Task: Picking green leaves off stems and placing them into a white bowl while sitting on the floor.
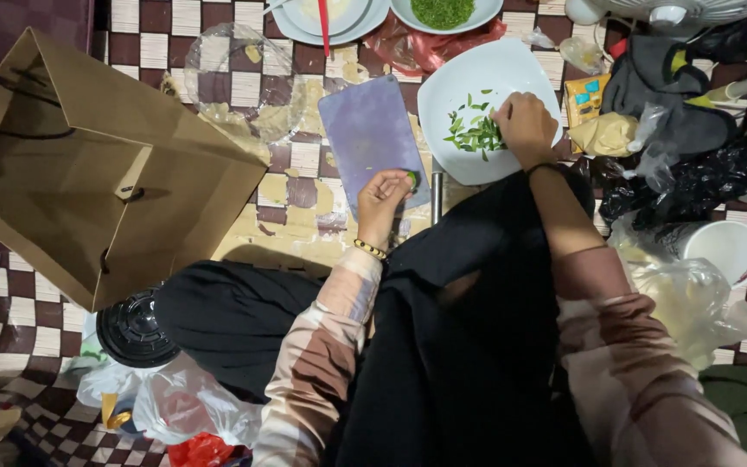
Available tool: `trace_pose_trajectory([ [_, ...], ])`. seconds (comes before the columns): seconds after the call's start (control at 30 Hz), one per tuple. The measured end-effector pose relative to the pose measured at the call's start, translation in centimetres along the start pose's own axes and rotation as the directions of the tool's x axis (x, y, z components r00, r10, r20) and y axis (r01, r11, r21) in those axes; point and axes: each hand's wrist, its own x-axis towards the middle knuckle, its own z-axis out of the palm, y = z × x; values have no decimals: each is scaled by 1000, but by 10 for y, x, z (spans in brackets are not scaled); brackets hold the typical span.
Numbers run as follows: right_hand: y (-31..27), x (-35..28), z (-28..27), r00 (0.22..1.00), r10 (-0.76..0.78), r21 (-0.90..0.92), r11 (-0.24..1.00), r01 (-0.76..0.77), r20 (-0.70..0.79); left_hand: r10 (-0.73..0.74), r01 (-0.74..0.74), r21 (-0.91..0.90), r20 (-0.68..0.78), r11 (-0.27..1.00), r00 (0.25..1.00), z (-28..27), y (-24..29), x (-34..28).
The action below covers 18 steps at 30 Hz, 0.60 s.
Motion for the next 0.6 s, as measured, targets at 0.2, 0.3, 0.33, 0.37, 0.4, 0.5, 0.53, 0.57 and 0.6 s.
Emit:
trace_pose_trajectory([
  [0.2, 8, 16, 21, 998, 60, 106, 992, -63, 28, 7, -7, -10, -2, 1000, 1000, -1, 1, 0],
  [0.3, 17, 14, 23, 997, 70, 166, 983, -72, 21, 5, -5, -16, -5, 1000, 1000, 0, 1, -1],
  [0.33, 11, 8, 14, 997, 68, 165, 984, -71, 22, 5, -5, -17, -7, 1000, 1000, -1, 0, -1],
  [0.37, 6, 2, 4, 998, 64, 208, 976, -61, -9, 6, -6, -23, -12, 1000, 1000, -1, 0, -1],
  [0.4, 0, -3, -6, 997, 61, 249, 967, -49, -41, 8, -8, -28, -16, 1000, 1000, -1, -1, -1],
  [0.5, -10, -11, -13, 999, 1, 168, 986, 7, -51, 11, -12, -29, -18, 999, 1000, -2, -4, 0],
  [0.53, -15, -13, -13, 999, 0, 168, 986, 9, -53, 14, -14, -29, -18, 999, 1000, -1, -1, -1],
  [0.57, -19, -14, -12, 987, -152, 89, 984, 156, -46, 25, -26, -26, -15, 999, 1000, 0, 2, -2],
  [0.6, -24, -16, -12, 954, -299, 11, 954, 300, -27, 37, -37, -22, -11, 999, 999, 1, 4, -3],
])
